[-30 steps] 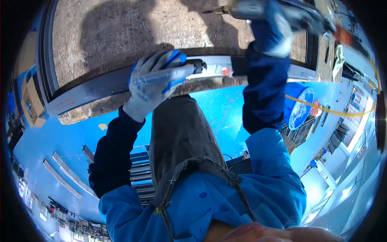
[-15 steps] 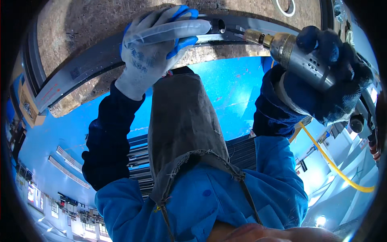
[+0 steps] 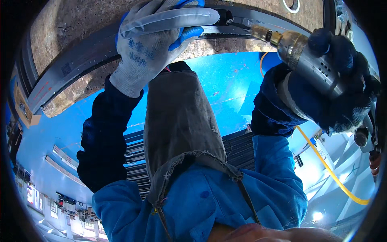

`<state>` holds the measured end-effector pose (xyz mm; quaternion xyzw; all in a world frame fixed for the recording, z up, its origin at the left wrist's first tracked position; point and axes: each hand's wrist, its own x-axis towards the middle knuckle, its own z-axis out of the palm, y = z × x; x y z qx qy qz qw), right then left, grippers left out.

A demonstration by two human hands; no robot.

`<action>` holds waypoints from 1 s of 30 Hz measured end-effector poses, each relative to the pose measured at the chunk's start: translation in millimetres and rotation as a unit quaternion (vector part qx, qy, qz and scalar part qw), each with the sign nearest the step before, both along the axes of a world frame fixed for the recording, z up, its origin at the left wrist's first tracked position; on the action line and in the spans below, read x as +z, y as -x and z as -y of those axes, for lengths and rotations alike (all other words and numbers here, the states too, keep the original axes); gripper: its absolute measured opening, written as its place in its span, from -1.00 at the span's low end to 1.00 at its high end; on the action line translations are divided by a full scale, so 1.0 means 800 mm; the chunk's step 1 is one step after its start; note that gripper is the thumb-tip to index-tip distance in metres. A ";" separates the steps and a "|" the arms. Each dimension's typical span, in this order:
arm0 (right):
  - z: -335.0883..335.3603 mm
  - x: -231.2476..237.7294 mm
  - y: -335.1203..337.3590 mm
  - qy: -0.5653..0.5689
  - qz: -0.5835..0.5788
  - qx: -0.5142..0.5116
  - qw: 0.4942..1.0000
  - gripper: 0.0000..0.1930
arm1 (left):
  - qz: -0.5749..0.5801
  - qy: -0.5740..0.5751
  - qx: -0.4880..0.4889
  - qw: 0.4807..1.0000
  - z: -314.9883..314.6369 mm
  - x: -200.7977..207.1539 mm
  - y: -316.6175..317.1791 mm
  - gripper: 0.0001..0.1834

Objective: The person is assembling a curved metal frame by attaching brackets and small hardware using a pneumatic screwdriver and manual tools.

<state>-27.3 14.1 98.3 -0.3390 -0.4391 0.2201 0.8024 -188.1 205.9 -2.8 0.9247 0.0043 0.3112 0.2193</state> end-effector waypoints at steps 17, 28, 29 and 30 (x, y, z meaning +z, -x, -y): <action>0.001 0.011 -0.031 0.101 0.209 -0.140 0.963 -0.62 | 0.016 -0.026 0.020 0.999 -0.001 -0.009 -0.002 -0.54; -0.036 0.017 -0.022 0.108 0.566 -0.235 0.783 -0.51 | -0.001 -0.009 0.044 0.999 0.005 -0.004 0.001 -0.56; -0.034 0.012 -0.017 0.143 0.553 -0.316 0.758 -0.49 | 0.007 -0.010 0.052 0.999 0.006 -0.007 0.001 -0.56; -0.035 0.009 -0.013 0.141 0.553 -0.314 0.759 -0.49 | 0.008 -0.010 0.055 0.998 0.003 -0.018 0.004 -0.56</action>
